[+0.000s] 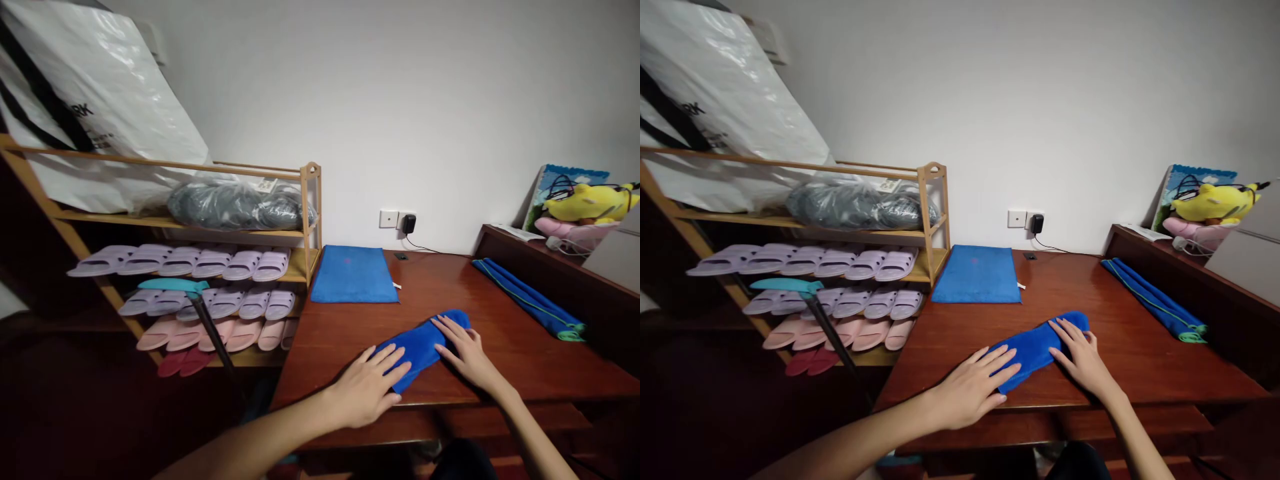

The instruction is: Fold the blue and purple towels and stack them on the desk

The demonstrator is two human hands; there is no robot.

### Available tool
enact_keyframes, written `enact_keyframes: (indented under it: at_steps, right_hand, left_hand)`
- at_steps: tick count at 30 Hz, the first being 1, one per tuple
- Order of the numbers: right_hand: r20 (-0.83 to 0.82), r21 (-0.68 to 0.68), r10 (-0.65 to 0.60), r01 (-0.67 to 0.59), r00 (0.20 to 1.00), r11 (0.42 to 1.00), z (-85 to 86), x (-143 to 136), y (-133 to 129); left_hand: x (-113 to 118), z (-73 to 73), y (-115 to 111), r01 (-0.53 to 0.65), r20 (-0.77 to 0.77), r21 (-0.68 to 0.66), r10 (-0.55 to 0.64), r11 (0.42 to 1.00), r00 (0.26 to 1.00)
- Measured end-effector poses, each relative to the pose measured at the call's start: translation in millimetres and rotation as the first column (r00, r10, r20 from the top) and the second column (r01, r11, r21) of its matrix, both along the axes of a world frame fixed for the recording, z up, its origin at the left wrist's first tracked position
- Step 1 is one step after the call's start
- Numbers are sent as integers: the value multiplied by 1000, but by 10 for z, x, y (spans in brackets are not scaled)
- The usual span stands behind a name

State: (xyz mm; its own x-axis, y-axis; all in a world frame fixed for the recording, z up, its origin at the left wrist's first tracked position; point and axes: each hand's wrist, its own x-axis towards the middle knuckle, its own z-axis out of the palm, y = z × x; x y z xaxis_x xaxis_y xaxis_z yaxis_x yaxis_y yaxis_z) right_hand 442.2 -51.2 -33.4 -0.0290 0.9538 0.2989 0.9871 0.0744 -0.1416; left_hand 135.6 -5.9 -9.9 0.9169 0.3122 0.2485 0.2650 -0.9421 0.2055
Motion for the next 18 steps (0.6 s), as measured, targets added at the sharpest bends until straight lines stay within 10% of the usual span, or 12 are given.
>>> enact_keyframes:
  at_steps: [18]
  right_hand:
    - [137, 26, 177, -182, 975, 983, -16, -402, -568]
  left_hand:
    - [-443, 54, 461, -233, -49, 274, 256, 933, 965]
